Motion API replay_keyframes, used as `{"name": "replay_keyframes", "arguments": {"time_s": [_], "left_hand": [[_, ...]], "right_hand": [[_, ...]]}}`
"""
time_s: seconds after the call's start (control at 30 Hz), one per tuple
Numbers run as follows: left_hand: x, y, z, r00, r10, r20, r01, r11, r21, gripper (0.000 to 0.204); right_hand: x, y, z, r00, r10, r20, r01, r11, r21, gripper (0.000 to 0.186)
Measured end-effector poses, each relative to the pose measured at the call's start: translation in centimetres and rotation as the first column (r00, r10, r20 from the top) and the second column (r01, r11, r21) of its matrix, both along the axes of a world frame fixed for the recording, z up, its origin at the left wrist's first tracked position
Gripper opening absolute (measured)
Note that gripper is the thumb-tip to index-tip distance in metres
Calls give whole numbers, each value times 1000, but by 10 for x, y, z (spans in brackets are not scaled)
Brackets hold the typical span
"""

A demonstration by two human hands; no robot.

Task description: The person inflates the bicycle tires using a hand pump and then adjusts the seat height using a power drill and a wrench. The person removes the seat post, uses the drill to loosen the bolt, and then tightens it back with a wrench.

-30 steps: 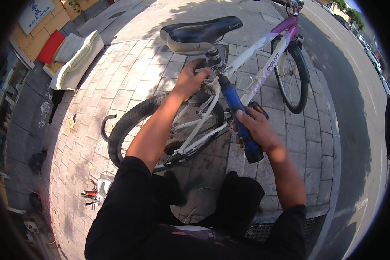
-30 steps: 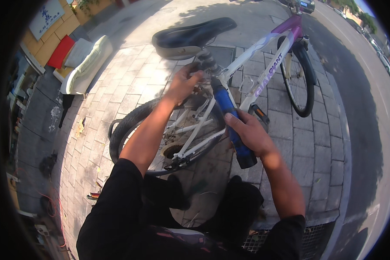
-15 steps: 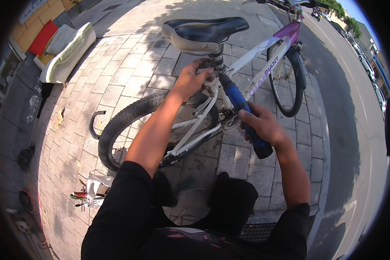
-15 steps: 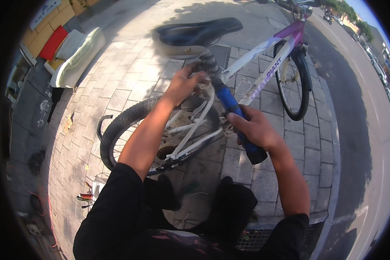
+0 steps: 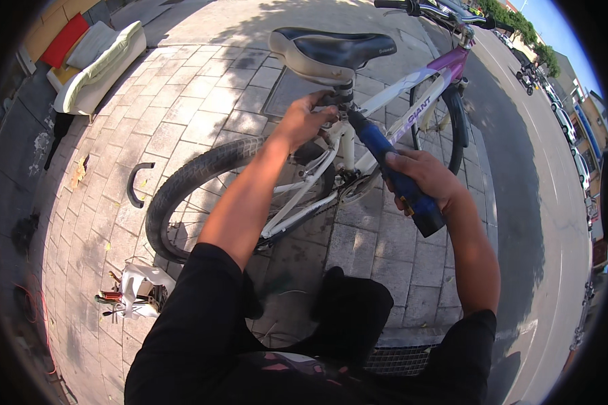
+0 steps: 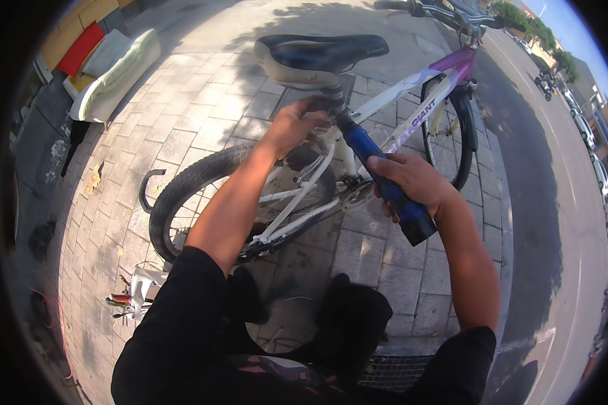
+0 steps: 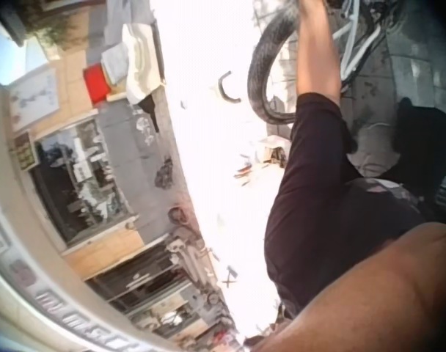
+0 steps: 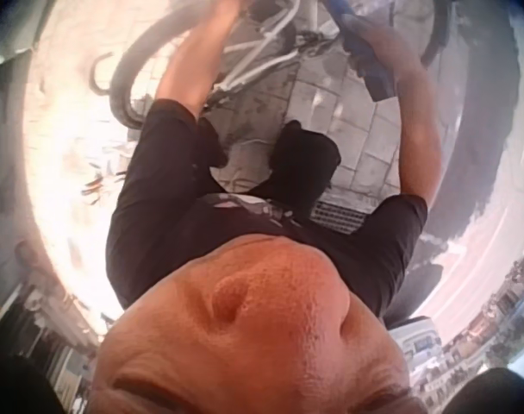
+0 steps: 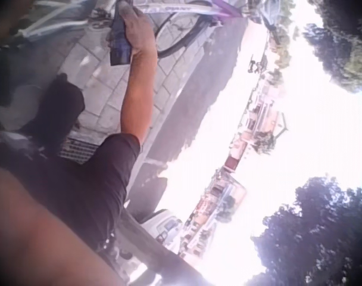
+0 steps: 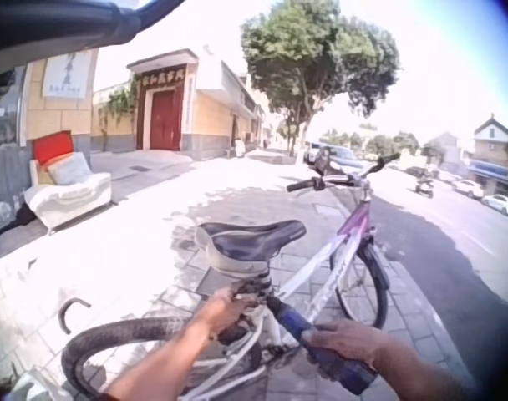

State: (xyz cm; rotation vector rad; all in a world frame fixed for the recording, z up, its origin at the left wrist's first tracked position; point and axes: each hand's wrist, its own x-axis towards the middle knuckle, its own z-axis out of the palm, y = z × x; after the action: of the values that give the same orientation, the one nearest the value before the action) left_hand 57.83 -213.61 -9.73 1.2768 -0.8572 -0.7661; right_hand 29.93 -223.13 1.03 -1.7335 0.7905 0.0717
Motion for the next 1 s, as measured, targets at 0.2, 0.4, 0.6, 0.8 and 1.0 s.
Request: {"name": "replay_keyframes", "arguments": {"time_s": [0.2, 0.4, 0.6, 0.8, 1.0], "left_hand": [[-3, 10, 9, 998, -19, 62, 14, 997, 74, 56], [1, 10, 12, 999, -14, 52, 13, 1000, 19, 55], [5, 3, -2, 1000, -27, 4, 27, 1000, 7, 51], [3, -1, -5, 999, 5, -47, -5, 1000, 11, 50], [1, 1, 0, 999, 23, -38, -22, 999, 33, 48]], "right_hand": [[23, 15, 19, 968, 70, -239, -162, 906, -390, 61], [27, 19, 30, 937, 180, -298, -305, 838, -452, 64], [22, 10, 20, 932, 189, -308, -273, 928, -255, 66], [-2, 9, 3, 996, 60, -63, -54, 995, 88, 78], [-28, 9, -8, 987, 30, 161, -86, 933, 350, 89]]}}
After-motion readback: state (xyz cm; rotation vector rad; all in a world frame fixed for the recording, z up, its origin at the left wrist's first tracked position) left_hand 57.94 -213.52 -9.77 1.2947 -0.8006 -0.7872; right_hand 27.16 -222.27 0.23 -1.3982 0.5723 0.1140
